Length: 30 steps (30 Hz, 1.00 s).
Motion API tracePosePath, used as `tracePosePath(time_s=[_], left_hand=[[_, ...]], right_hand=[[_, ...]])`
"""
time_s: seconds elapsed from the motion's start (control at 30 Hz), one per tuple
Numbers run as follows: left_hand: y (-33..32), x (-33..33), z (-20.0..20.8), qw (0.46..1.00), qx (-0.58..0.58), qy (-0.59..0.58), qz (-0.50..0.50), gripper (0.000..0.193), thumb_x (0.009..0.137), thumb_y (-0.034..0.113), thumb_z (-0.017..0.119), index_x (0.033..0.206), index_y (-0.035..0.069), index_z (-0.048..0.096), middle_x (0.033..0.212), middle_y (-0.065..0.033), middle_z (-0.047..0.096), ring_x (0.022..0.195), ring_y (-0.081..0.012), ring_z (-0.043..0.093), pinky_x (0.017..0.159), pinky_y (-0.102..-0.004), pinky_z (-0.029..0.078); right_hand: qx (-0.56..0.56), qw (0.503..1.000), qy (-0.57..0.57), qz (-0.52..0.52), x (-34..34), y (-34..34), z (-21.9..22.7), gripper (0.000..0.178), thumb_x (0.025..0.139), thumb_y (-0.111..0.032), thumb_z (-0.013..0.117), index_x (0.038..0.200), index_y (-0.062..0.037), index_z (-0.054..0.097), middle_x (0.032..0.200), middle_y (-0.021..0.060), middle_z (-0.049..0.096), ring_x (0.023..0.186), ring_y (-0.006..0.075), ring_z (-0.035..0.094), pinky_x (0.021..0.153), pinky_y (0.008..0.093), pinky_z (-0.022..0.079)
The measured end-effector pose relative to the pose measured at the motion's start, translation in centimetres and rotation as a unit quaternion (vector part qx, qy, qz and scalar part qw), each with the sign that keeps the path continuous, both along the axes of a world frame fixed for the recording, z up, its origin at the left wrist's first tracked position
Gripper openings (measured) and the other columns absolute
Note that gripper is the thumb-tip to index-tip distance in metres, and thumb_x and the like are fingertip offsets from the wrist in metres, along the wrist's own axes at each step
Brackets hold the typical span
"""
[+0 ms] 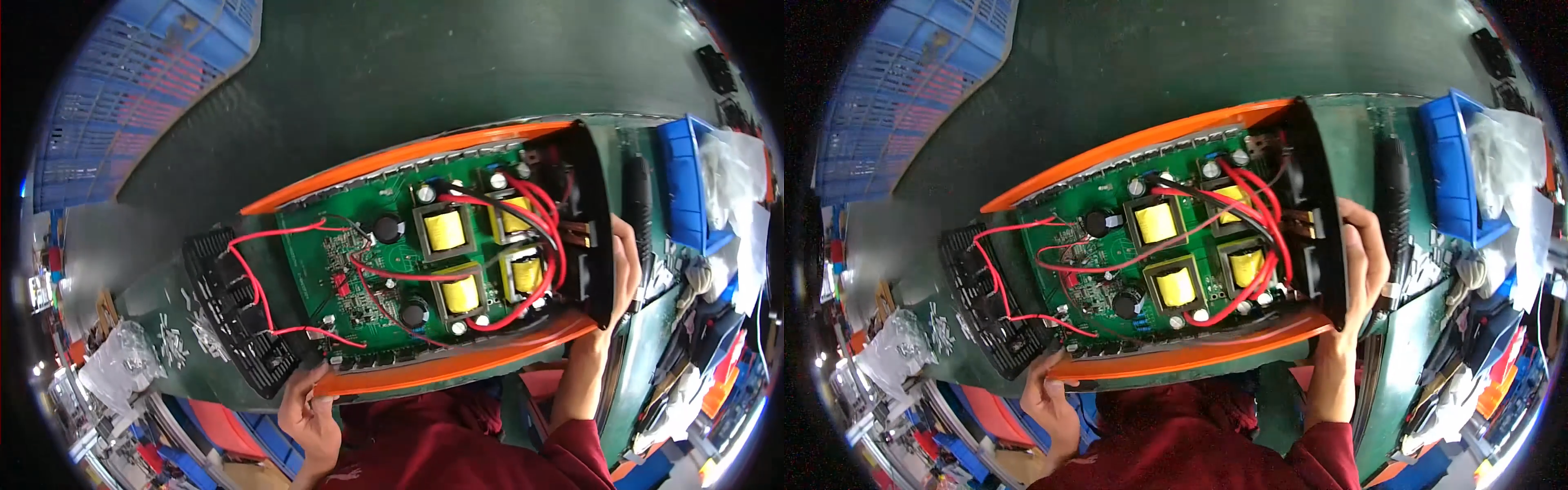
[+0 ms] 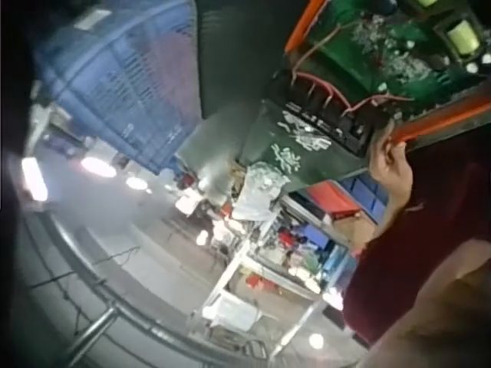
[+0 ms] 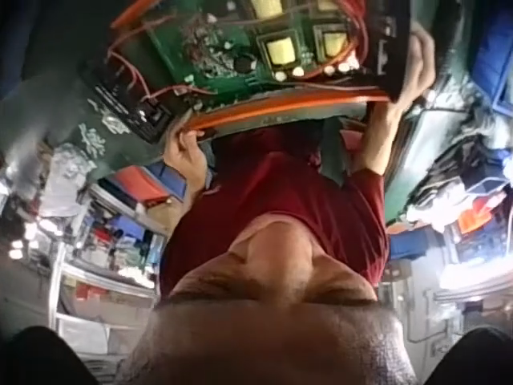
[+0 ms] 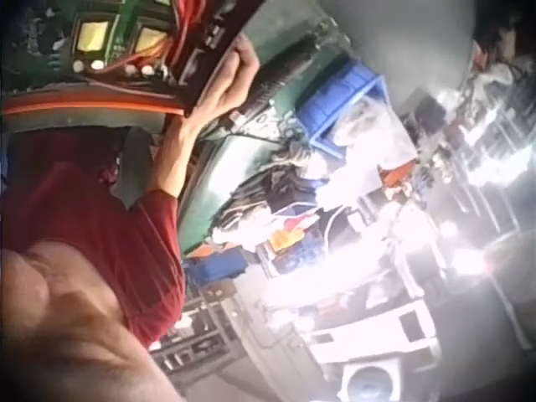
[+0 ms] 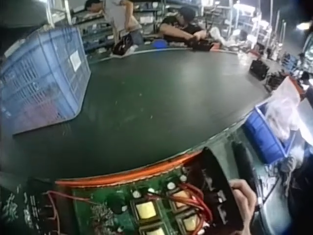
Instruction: Assembling electronic components and circuit boards into a metal enclosure using an electric screwdriver on a factory production line.
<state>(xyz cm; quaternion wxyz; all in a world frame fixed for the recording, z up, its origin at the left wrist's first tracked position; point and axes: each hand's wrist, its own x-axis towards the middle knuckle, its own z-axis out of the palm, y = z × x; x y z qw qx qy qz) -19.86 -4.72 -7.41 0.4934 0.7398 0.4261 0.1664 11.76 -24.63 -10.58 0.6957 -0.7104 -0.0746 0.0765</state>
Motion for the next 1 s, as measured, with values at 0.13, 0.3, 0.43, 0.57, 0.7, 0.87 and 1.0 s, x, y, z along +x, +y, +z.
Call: tracePosePath(time_s=[0.13, 0.3, 0.43, 0.57, 0.7, 0.87, 1.0], left_hand=[[0.1, -0.4, -0.6, 0.998, 0.059, -0.003, -0.008, 0.037, 0.099, 0.028, 0.063, 0.113, -0.006, 0.066, 0.105, -0.0144, 0.066, 0.093, -0.0216, 0.064, 0.079, -0.0312, 0.051], [0.0, 0.2, -0.8, 0.998, 0.053, -0.012, -0.015, 0.031, 0.096, 0.022, 0.063, 0.111, -0.005, 0.066, 0.107, -0.0163, 0.068, 0.095, -0.0232, 0.064, 0.080, -0.0319, 0.050], [0.1, 0.1, 0.3, 1.000, 0.022, -0.017, 0.009, 0.028, 0.091, 0.014, 0.068, 0.113, -0.004, 0.066, 0.110, -0.0166, 0.069, 0.100, -0.0234, 0.065, 0.080, -0.0319, 0.052], [0.0, -0.2, 0.8, 0.994, -0.087, -0.057, 0.017, 0.025, 0.086, -0.001, 0.071, 0.110, -0.003, 0.069, 0.113, -0.0143, 0.070, 0.102, -0.0212, 0.067, 0.080, -0.0298, 0.055], [1.9, -4.0, 2.0, 0.994, -0.086, -0.071, 0.024, 0.016, 0.093, -0.001, 0.064, 0.108, -0.002, 0.069, 0.115, -0.0155, 0.068, 0.093, -0.0200, 0.065, 0.085, -0.0322, 0.052], [6.0, -7.0, 2.0, 0.980, 0.156, -0.009, 0.126, 0.011, 0.091, 0.004, 0.071, 0.102, 0.002, 0.070, 0.096, -0.0063, 0.070, 0.080, -0.0136, 0.067, 0.070, -0.0265, 0.053], [8.8, -6.8, 1.3, 0.942, 0.333, 0.013, 0.048, 0.017, 0.090, 0.011, 0.073, 0.107, 0.009, 0.070, 0.098, -0.0078, 0.069, 0.074, -0.0182, 0.067, 0.060, -0.0290, 0.052]], right_hand=[[-0.084, 0.994, -0.057, -0.029, -0.6, 0.7, 0.0, 0.032, 0.103, -0.024, 0.047, 0.114, 0.0031, 0.061, 0.100, 0.0054, 0.067, 0.088, 0.0111, 0.061, 0.082, 0.0232, 0.047], [-0.051, 0.998, -0.011, -0.038, 0.0, -0.3, -0.1, 0.036, 0.103, -0.028, 0.045, 0.115, 0.0013, 0.062, 0.100, 0.0079, 0.069, 0.090, 0.0131, 0.064, 0.084, 0.0256, 0.050], [-0.201, 0.962, -0.184, -0.020, 0.6, 0.7, -1.2, 0.032, 0.090, -0.021, 0.059, 0.112, 0.0015, 0.067, 0.106, 0.0120, 0.067, 0.092, 0.0213, 0.067, 0.082, 0.0314, 0.053], [-0.037, 0.998, -0.035, -0.046, 2.8, -3.2, -4.9, 0.045, 0.101, -0.033, 0.045, 0.124, 0.0025, 0.058, 0.107, 0.0136, 0.068, 0.096, 0.0241, 0.066, 0.089, 0.0381, 0.054], [-0.196, 0.972, -0.118, 0.058, 5.1, -7.3, -5.3, 0.046, 0.096, -0.029, 0.054, 0.132, -0.0016, 0.057, 0.119, 0.0134, 0.066, 0.102, 0.0264, 0.066, 0.092, 0.0393, 0.054], [-0.217, 0.929, -0.292, 0.061, 4.1, -5.0, -5.6, 0.051, 0.093, -0.031, 0.059, 0.134, -0.0006, 0.056, 0.123, 0.0151, 0.066, 0.104, 0.0291, 0.067, 0.093, 0.0405, 0.054], [-0.291, 0.854, -0.426, 0.065, 5.5, -6.1, -6.2, 0.056, 0.090, -0.032, 0.065, 0.136, -0.0015, 0.055, 0.131, 0.0195, 0.062, 0.116, 0.0356, 0.062, 0.102, 0.0445, 0.048]])
